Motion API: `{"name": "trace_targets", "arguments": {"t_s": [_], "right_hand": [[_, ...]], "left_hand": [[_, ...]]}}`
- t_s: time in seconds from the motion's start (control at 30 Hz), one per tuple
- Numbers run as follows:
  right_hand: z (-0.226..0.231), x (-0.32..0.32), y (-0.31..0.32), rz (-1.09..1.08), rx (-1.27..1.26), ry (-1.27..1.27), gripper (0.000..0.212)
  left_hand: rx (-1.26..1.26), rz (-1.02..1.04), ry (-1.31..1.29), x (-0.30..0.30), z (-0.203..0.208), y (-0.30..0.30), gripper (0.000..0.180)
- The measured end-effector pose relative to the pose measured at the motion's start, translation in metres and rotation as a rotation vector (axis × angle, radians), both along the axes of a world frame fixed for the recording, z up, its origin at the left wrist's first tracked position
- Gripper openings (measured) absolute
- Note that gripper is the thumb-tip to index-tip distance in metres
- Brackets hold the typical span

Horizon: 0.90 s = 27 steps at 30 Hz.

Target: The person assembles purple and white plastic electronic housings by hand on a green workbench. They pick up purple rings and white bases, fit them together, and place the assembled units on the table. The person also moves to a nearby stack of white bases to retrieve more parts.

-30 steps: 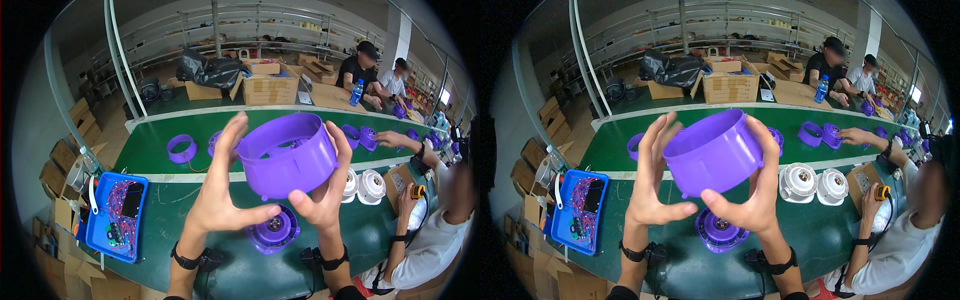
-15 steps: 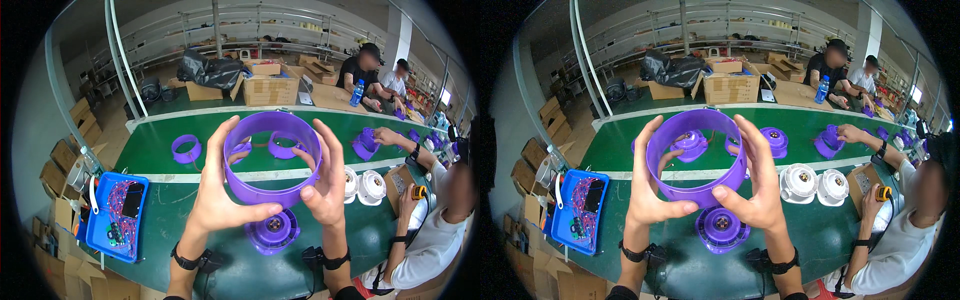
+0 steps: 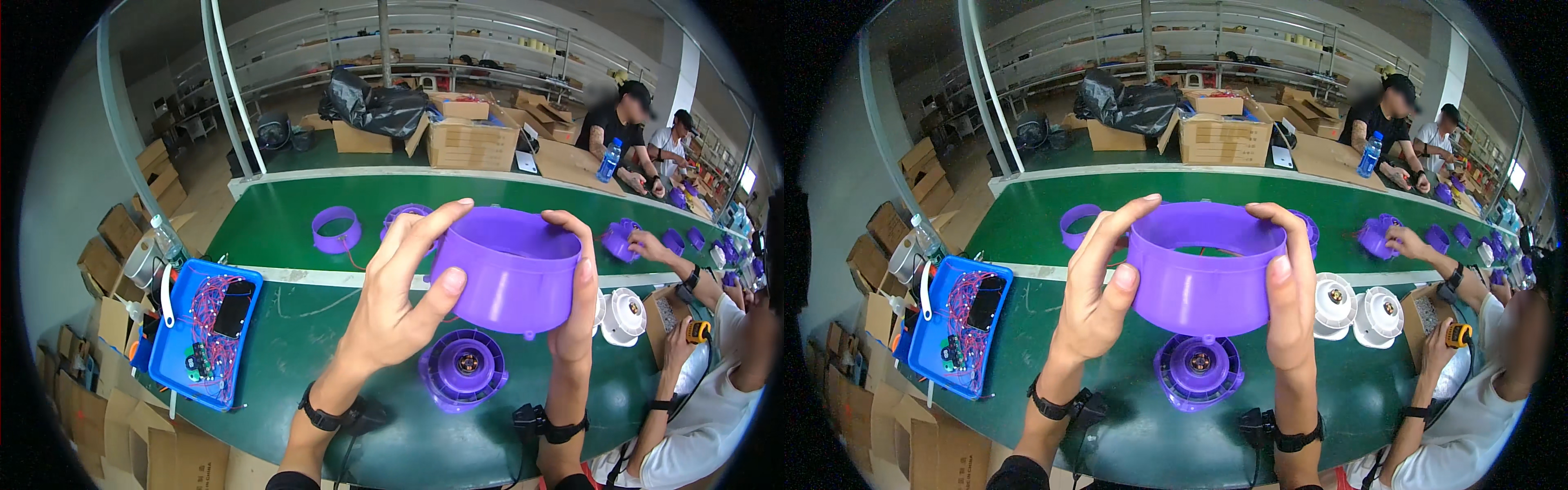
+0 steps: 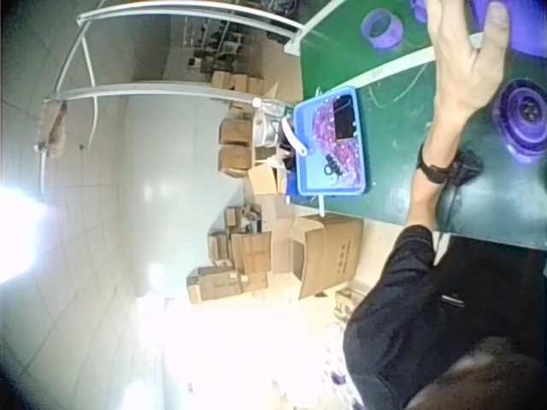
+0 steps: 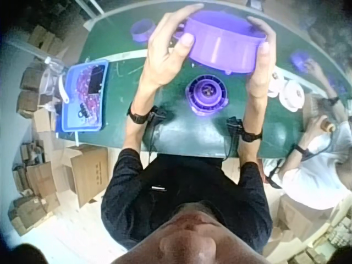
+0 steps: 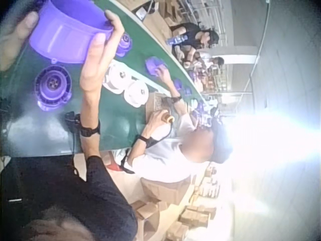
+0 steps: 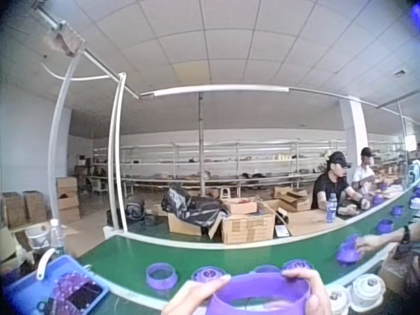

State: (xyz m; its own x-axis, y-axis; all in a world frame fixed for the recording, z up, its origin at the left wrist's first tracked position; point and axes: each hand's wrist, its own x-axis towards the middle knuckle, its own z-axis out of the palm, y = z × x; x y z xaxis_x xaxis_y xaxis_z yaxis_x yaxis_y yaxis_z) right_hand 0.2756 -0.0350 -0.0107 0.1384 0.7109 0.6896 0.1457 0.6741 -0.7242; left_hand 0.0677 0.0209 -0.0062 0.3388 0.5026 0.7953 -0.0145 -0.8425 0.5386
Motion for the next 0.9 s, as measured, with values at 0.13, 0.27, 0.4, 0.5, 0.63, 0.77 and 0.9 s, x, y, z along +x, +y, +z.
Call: {"name": "trace_targets", "arguments": {"t_s": [0.13,0.27,0.4,0.5,0.63,0.77,0.9], "right_hand": [[-0.001,-0.005,0.004,0.033,-0.044,0.139,0.056],[-0.003,-0.003,0.005,0.087,-0.101,0.162,0.056],[0.001,-0.005,0.004,0.067,-0.106,0.165,0.057],[0.002,-0.002,0.004,0.065,-0.087,0.162,0.054],[0.004,0.000,-0.001,0.095,-0.033,0.013,0.051],[0.002,-0.003,-0.002,0.046,0.055,-0.306,0.049],[0.011,-0.013,-0.008,-0.006,0.098,-0.525,0.046]], "left_hand": [[-0.075,-0.055,-0.043,0.000,0.000,-0.001,0.052],[-0.201,-0.099,-0.089,0.003,-0.002,-0.005,0.048],[-0.253,-0.100,-0.065,-0.002,0.000,-0.003,0.046],[-0.312,-0.160,-0.105,-0.002,0.000,-0.002,0.053],[-0.211,-0.211,0.012,-0.007,-0.001,0.000,0.078],[-0.227,-0.098,0.253,-0.011,0.002,0.001,0.109],[-0.190,0.022,0.314,-0.019,0.001,0.003,0.109]]}}
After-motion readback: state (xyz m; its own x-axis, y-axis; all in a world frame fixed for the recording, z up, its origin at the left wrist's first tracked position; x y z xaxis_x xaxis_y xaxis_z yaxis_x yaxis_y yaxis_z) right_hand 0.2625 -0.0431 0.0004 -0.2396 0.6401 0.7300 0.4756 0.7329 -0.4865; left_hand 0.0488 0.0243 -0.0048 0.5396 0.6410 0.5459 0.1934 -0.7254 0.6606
